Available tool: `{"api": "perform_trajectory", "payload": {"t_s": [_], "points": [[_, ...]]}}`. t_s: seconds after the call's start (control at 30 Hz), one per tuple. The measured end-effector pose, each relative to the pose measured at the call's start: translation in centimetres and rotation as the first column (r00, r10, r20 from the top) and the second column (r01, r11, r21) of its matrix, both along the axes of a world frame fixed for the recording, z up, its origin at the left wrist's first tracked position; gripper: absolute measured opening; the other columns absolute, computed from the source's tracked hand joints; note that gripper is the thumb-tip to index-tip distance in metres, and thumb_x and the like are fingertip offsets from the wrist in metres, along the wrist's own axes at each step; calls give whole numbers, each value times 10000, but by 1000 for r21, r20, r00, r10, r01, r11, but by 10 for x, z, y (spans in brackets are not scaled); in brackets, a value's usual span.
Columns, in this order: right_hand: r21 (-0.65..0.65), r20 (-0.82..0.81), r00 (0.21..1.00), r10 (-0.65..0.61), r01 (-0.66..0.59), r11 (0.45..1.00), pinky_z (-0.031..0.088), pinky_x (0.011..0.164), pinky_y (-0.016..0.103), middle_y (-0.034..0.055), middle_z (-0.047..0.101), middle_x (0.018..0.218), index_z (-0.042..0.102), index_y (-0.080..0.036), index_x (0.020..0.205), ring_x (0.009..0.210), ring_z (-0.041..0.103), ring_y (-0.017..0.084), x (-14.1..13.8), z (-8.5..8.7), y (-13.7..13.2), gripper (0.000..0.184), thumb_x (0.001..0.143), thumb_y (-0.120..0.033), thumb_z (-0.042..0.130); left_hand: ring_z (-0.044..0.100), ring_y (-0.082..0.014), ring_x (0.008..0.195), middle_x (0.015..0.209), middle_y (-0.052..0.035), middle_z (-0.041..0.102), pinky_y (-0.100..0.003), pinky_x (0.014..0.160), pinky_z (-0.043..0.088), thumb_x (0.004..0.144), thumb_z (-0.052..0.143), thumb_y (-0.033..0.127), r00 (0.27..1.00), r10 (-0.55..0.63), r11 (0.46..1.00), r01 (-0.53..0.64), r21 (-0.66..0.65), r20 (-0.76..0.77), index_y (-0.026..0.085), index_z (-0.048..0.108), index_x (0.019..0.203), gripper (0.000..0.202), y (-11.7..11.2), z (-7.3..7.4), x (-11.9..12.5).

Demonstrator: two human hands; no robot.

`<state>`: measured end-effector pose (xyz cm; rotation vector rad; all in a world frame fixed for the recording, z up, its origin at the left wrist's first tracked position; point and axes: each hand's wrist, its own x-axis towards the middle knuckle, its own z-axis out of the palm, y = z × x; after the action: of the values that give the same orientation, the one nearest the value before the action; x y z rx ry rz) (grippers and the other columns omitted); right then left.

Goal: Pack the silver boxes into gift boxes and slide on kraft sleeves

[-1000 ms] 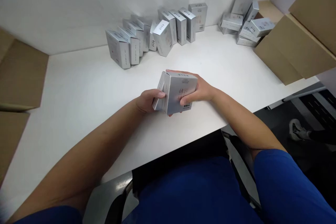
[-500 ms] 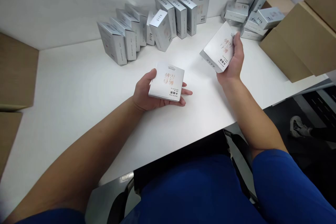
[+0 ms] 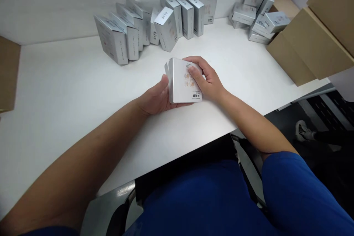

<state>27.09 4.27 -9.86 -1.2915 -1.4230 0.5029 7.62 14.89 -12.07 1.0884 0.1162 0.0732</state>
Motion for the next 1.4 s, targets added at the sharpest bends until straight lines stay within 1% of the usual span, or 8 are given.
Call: {"api": "perform_trajectory", "payload": {"t_s": [0.13,0.6,0.8,1.0,1.1,1.2,1.3,1.4], "points": [[57,41,998,-38,36,998,625,985,488,41,667,1167,634,-297,1280,1070,682,219,3,-4,4,515,1071,-720,428,503,-375,1558,1638,-147,561,-511,1269,490,908,692,783,1000,-27,999,27,36,5,274,524,1592,869,-1,1,-1],[-126,-24,998,-61,57,990,588,899,400,28,669,984,660,-270,1110,926,644,196,13,-18,13,600,1040,-809,404,665,-358,1369,1424,-128,715,-439,1171,560,965,462,851,996,-84,994,84,-63,-1,271,585,1547,831,3,11,3],[-117,275,948,-161,199,973,521,874,456,48,670,892,633,-256,1052,813,602,228,-2,-5,-1,645,1095,-743,211,702,-361,1324,1409,-153,731,-516,1187,559,939,702,603,998,-22,998,19,-61,-52,216,618,1492,681,1,15,-5],[20,470,865,-174,187,982,465,996,566,123,691,1052,641,-245,1191,943,627,303,-12,-1,-9,646,1110,-635,132,746,-422,1220,1250,-161,792,-595,1106,599,760,834,548,999,-41,998,42,49,-5,184,610,1501,856,-3,15,-3],[104,475,877,-69,22,994,479,1072,590,145,638,1303,524,-248,1461,1164,625,334,-12,-7,-4,727,1049,-791,269,777,-395,1129,1207,-151,802,-533,994,653,732,822,562,999,-29,998,30,63,-14,192,610,1499,877,-3,14,-3],[139,523,850,62,-157,978,422,1181,657,184,425,1596,270,-259,1670,1464,467,416,-14,-12,1,1124,834,-936,596,779,-376,1087,1206,-153,800,-444,852,672,729,822,550,1000,-8,996,8,88,5,190,618,1476,854,-2,15,-3],[105,565,818,109,-203,974,392,1197,698,190,312,1675,125,-303,1717,1531,370,457,-19,-13,0,1289,746,-838,782,777,-338,989,1165,-140,804,-362,704,635,734,838,538,1000,-2,992,0,126,15,199,646,1422,791,-1,18,-3],[63,560,822,107,-171,983,453,1133,679,199,369,1637,44,-305,1723,1422,468,431,-21,-10,-5,1254,800,-670,810,746,-272,849,1066,-105,802,-319,637,581,744,857,563,1000,2,986,-4,168,13,209,668,1371,745,-3,20,-2]]}}
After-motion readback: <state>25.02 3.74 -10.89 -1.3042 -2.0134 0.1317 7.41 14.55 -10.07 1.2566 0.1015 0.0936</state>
